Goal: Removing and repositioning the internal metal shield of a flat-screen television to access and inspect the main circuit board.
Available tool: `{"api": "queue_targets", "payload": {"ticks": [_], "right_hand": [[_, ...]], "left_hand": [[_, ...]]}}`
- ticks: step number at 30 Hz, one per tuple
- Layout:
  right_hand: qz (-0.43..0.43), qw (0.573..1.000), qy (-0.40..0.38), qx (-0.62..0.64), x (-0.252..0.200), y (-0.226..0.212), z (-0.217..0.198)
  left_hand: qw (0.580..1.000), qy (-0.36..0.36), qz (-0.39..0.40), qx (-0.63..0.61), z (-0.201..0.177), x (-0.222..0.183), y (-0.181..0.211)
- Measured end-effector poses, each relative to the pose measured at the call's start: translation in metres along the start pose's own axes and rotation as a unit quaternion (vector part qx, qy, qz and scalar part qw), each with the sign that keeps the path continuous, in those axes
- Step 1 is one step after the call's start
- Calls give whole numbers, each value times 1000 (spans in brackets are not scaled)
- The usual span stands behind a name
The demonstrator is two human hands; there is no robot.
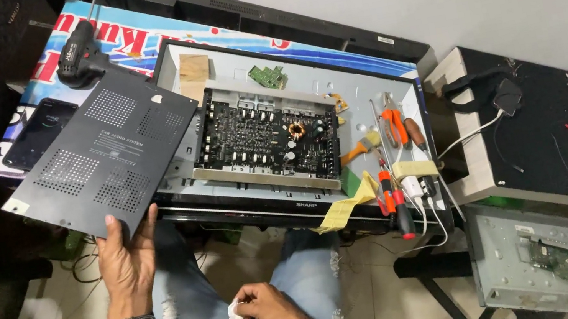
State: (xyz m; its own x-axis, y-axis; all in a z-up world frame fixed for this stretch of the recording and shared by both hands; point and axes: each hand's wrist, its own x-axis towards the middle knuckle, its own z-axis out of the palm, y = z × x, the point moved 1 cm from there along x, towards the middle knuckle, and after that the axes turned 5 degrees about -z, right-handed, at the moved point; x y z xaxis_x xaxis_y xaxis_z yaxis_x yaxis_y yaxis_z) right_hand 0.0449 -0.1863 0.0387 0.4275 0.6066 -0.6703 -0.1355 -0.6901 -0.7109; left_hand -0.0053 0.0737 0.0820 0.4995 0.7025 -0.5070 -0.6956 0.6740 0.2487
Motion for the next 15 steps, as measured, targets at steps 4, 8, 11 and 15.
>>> {"api": "queue_targets", "payload": {"ticks": [4, 8, 11, 15], "right_hand": [[-2, 1000, -2, 6, 2, 2, 1], [-5, 1000, 1, 23, 2, 0, 0], [-11, 999, -5, 34, 8, 9, 0], [-21, 997, -7, 76, 5, 5, -1]], "left_hand": [[999, -36, 6, 41, 1, 1, -2], [999, -24, 8, 25, 2, 1, -3], [1000, -6, 2, 13, -3, 2, -6], [1000, -7, -9, -22, -14, 10, -10]]}}
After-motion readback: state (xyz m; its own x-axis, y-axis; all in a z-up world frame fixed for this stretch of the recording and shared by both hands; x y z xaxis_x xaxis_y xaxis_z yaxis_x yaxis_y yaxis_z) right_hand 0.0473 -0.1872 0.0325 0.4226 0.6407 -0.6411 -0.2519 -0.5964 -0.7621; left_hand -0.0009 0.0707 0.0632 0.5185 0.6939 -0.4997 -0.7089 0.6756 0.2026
